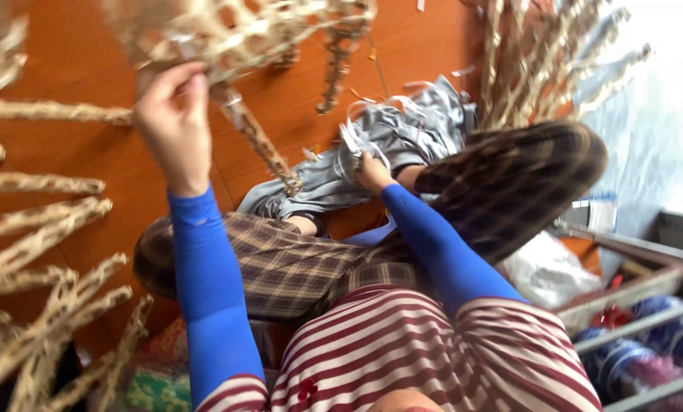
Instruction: Weaving bamboo strips together to create a structure.
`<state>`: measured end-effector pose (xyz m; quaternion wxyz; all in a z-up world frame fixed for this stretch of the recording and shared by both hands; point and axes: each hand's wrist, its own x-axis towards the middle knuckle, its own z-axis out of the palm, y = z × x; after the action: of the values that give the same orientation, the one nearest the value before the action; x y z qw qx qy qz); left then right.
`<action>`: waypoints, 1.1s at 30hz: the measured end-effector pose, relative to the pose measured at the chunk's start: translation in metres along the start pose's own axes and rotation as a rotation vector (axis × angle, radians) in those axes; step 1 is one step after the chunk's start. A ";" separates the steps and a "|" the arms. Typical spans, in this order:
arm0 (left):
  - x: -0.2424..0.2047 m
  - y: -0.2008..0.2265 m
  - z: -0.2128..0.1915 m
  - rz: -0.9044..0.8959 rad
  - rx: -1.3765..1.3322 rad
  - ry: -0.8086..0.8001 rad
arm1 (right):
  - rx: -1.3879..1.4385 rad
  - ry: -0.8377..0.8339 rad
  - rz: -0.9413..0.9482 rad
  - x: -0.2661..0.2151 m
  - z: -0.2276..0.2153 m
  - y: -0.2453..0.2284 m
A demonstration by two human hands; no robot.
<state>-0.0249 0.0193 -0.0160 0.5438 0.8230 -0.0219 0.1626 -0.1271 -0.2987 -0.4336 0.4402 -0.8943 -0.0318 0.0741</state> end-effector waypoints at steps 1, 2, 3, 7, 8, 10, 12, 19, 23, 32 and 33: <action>-0.001 -0.004 0.000 -0.024 -0.032 0.032 | -0.114 -0.184 -0.040 0.005 0.003 0.016; -0.001 -0.008 0.001 -0.047 -0.066 0.071 | -0.228 -0.371 -0.085 0.015 0.003 0.032; -0.001 -0.011 0.001 -0.039 -0.075 0.046 | -0.224 -0.352 -0.066 0.036 -0.008 0.027; -0.005 -0.019 -0.004 -0.001 -0.080 0.119 | -0.527 -0.471 0.023 0.132 -0.066 0.060; -0.004 -0.021 -0.005 -0.001 -0.100 0.138 | -0.753 -0.373 -0.079 0.162 -0.083 0.081; -0.001 -0.018 -0.007 -0.020 -0.094 0.132 | -0.639 -0.033 0.023 0.165 -0.142 0.122; 0.001 -0.014 -0.007 -0.038 -0.091 0.134 | -0.519 0.306 0.115 0.162 -0.194 0.154; 0.004 -0.012 -0.007 -0.083 0.055 0.113 | -0.628 0.433 0.975 0.115 -0.234 0.164; 0.008 -0.017 -0.011 -0.101 0.158 0.125 | -0.603 0.299 1.210 0.111 -0.243 0.139; 0.011 -0.006 -0.003 -0.080 0.107 0.053 | 0.067 1.024 0.270 0.175 -0.302 0.078; 0.011 -0.008 -0.003 -0.074 0.102 0.068 | 0.068 1.024 0.252 0.179 -0.309 0.060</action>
<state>-0.0139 0.0268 -0.0189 0.5070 0.8440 0.0353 0.1713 0.0984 -0.5555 -0.3142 0.4158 -0.7980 0.2978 -0.3190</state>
